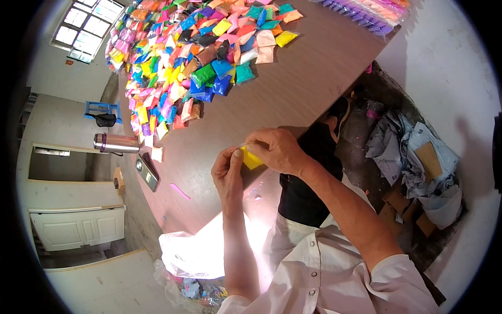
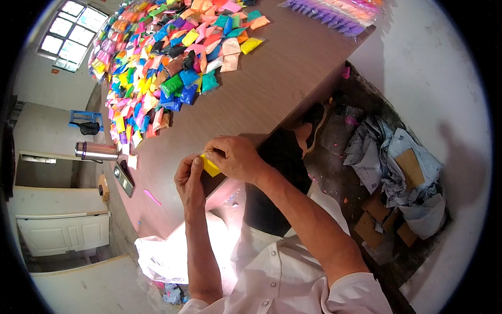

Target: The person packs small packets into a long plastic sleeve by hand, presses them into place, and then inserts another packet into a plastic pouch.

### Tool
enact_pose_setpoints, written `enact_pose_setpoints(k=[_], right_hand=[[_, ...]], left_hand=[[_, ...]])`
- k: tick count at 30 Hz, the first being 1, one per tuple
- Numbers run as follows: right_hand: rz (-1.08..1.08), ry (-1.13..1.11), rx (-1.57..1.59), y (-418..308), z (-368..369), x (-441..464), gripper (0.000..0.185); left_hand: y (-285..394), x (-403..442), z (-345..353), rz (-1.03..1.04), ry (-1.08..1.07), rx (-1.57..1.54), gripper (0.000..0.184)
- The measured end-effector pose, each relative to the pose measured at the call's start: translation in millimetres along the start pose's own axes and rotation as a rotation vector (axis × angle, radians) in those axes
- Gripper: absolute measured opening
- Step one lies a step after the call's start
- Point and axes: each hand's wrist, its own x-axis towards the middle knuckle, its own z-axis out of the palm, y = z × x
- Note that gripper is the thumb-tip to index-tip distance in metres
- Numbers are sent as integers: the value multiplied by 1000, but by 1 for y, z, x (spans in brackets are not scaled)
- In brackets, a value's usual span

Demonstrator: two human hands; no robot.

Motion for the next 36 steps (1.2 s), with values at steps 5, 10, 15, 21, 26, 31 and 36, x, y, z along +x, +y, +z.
enact_pose_setpoints(k=[5,10,15,21,26,31,36], right_hand=[[-20,46,28,2,1,0,15],[8,1,-18,13,5,1,18],[-22,-19,-90,6,2,-1,19],[-21,62,-77,8,7,-7,22],[-5,36,-14,-17,10,-39,27],[216,44,276,-32,23,-71,16],[206,126,358,-21,41,-97,22]], left_hand=[[7,-1,4,-71,29,22,17],[1,-1,0,-80,-33,-6,16],[-3,-3,2,-92,-40,-8,25],[3,-3,13,-81,12,-95,25],[10,-32,-1,-65,-69,55,27],[24,-65,-7,-41,-38,288,31],[30,-98,-3,17,-5,182,32]])
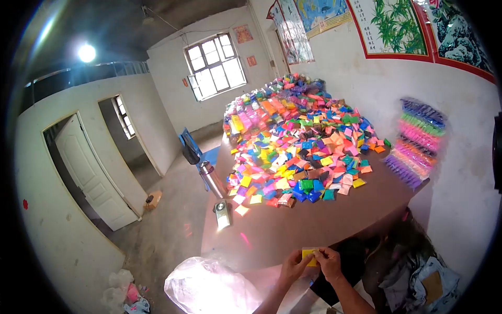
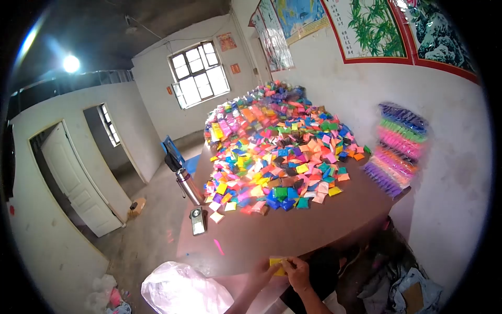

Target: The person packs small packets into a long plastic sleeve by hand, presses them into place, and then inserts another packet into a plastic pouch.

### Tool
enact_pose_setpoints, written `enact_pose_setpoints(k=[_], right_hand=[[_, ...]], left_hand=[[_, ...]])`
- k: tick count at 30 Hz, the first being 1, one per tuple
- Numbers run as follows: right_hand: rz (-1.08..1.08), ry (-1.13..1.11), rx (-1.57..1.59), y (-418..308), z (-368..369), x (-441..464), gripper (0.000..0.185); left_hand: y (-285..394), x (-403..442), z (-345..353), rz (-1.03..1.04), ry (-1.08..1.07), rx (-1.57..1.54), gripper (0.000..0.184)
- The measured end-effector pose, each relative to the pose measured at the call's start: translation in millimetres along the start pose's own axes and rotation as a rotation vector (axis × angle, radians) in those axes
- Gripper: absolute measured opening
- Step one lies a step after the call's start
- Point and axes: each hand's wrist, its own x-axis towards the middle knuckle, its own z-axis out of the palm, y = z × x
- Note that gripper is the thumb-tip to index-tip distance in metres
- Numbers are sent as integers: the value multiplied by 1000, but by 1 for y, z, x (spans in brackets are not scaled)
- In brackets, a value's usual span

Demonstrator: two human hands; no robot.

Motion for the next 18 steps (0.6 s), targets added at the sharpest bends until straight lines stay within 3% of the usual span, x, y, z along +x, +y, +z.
enact_pose_setpoints(k=[1,5,10,14,17,18], right_hand=[[-9,0,1,8,1,-3,22],[2,-6,-36,4,2,-14,19],[88,-62,-23,8,-9,-27,20],[176,-61,116,37,-21,-24,23],[184,-24,149,40,-23,-20,20],[179,-9,126,38,-25,-20,19]], left_hand=[[-9,-4,1,22,-3,-114,33],[-15,-15,-2,-24,-26,-54,34],[-42,-17,0,112,42,315,33],[-22,-26,6,134,-88,243,31],[21,-28,13,-270,-84,86,28],[5,-21,12,-241,-112,166,28]])
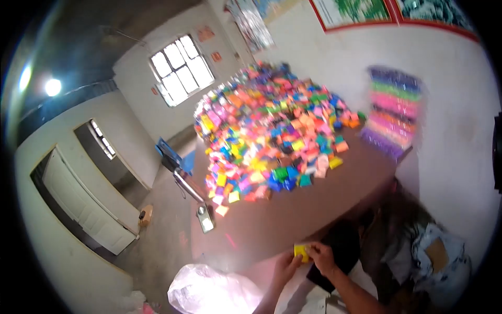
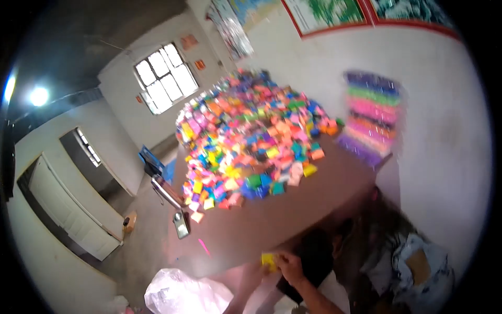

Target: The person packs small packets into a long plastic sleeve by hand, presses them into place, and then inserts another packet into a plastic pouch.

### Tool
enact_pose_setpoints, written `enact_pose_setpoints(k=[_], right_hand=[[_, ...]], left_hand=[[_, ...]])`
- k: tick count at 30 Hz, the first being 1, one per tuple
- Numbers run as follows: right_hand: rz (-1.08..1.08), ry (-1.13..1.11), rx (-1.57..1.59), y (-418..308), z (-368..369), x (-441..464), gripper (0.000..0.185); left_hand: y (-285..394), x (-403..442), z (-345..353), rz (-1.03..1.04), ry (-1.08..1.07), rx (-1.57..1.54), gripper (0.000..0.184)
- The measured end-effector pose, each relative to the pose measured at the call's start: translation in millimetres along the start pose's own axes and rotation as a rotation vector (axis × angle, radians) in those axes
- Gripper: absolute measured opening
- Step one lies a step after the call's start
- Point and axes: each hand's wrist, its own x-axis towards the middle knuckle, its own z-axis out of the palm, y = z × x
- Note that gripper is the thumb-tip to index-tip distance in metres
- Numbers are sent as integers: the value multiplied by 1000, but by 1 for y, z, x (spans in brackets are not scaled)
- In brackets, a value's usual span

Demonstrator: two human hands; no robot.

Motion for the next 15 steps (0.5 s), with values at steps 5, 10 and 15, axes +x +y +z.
enact_pose_setpoints(k=[5,10,15], right_hand=[[7,-126,24,5,-1,5,23],[4,-152,-18,7,4,8,25],[35,-101,69,-3,0,11,27]], left_hand=[[-65,19,5,114,100,-42,26],[-51,8,1,58,78,-230,23],[-48,8,0,34,28,-276,25]])
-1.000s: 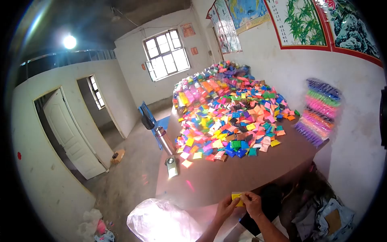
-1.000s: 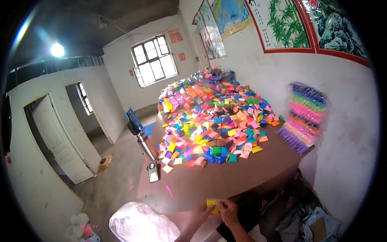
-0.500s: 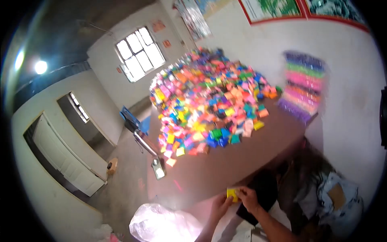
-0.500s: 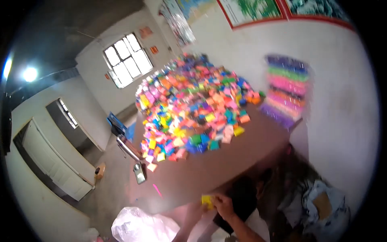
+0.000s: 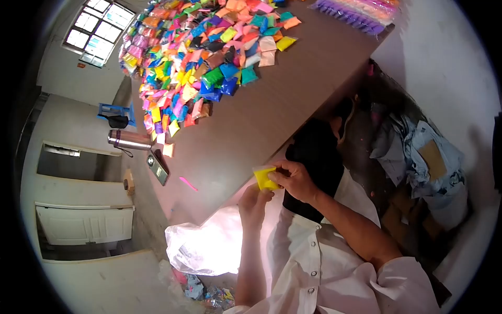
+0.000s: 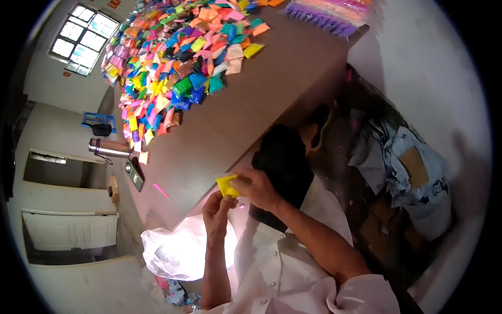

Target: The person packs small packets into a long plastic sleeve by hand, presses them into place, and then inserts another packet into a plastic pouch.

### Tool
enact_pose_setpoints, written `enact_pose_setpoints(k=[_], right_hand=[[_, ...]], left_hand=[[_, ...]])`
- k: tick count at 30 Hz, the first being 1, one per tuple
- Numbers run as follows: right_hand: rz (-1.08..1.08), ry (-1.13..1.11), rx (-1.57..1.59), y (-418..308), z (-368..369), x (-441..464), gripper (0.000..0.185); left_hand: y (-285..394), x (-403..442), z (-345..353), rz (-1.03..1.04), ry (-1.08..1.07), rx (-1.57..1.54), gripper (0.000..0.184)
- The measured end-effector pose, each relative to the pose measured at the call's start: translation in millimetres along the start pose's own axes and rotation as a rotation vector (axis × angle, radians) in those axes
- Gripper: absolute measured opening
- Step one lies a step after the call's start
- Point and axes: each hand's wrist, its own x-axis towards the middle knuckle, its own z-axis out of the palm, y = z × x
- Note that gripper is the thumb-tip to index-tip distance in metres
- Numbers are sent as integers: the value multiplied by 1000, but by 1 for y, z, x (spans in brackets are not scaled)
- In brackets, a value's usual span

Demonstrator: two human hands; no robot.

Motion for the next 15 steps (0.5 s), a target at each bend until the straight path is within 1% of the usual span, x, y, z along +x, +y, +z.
enact_pose_setpoints(k=[1,3,5,9,11,12,14,15], right_hand=[[11,-7,30,-3,0,0,27],[26,-14,60,-4,-2,2,27],[-36,-75,7,-4,-3,3,27],[-21,-97,25,-7,-2,0,27],[-22,-106,9,-7,-2,1,27],[-19,-106,10,-6,-1,1,27],[-41,-108,-1,-5,0,2,27],[-40,-107,-1,-4,-1,1,27]], left_hand=[[-4,2,-1,-14,-14,8,28],[-5,4,0,-25,-14,-25,27],[-1,5,1,-52,72,-38,18],[3,4,-2,-83,71,-57,18],[3,4,-2,-43,9,-37,24],[6,3,1,-46,9,-36,24],[10,3,10,-82,83,-35,20],[8,3,10,-84,83,-36,20]])
